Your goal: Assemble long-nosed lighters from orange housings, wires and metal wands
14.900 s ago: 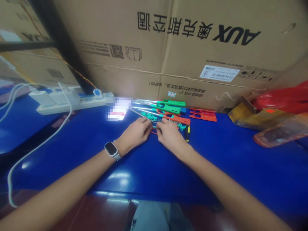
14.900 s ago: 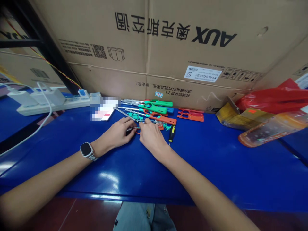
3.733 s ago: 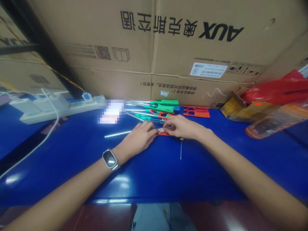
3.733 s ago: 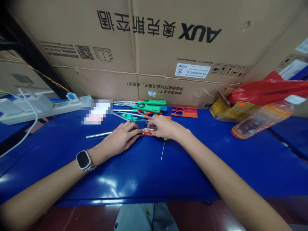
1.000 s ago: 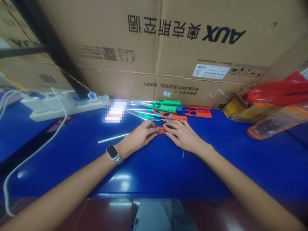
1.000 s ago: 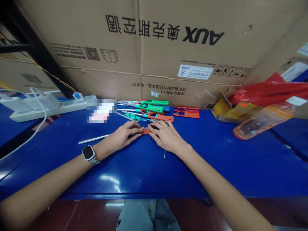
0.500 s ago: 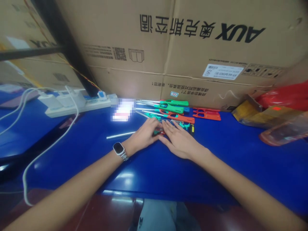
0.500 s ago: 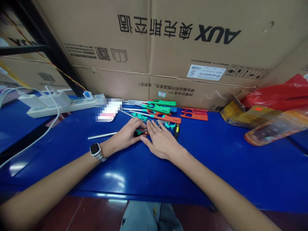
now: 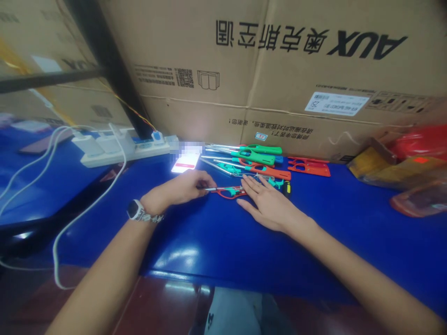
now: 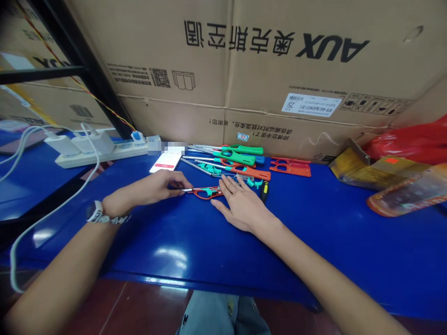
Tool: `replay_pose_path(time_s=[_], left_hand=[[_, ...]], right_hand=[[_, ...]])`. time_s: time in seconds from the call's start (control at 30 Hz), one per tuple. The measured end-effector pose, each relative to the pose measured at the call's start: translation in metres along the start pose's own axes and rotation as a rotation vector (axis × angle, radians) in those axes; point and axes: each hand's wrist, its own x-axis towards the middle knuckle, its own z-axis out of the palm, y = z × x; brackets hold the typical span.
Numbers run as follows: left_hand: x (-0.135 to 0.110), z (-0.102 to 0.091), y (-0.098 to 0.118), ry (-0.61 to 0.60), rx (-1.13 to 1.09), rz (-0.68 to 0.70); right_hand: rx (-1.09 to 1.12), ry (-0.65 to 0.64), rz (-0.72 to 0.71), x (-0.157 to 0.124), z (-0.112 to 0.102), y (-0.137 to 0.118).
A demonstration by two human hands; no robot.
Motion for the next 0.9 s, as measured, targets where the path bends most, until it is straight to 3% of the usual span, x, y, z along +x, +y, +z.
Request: replay_pose_path(time_s=[0.6, 0.8, 0.9], left_hand=[[0.003, 0.005, 0.005, 0.100, 0.171, 0.083], [0.001, 0.009, 0.014, 0.109, 0.140, -0.043], [0.003, 0.008, 0.015, 0.133, 0.175, 0.067]], right_hand=[[0.029, 0.059, -0.012, -0.001, 0.004, 0.002], [0.024, 0.048, -0.004, -0.001, 0.002, 0.001], [0.022, 0.038, 0.004, -0.001, 0.002, 0.002]])
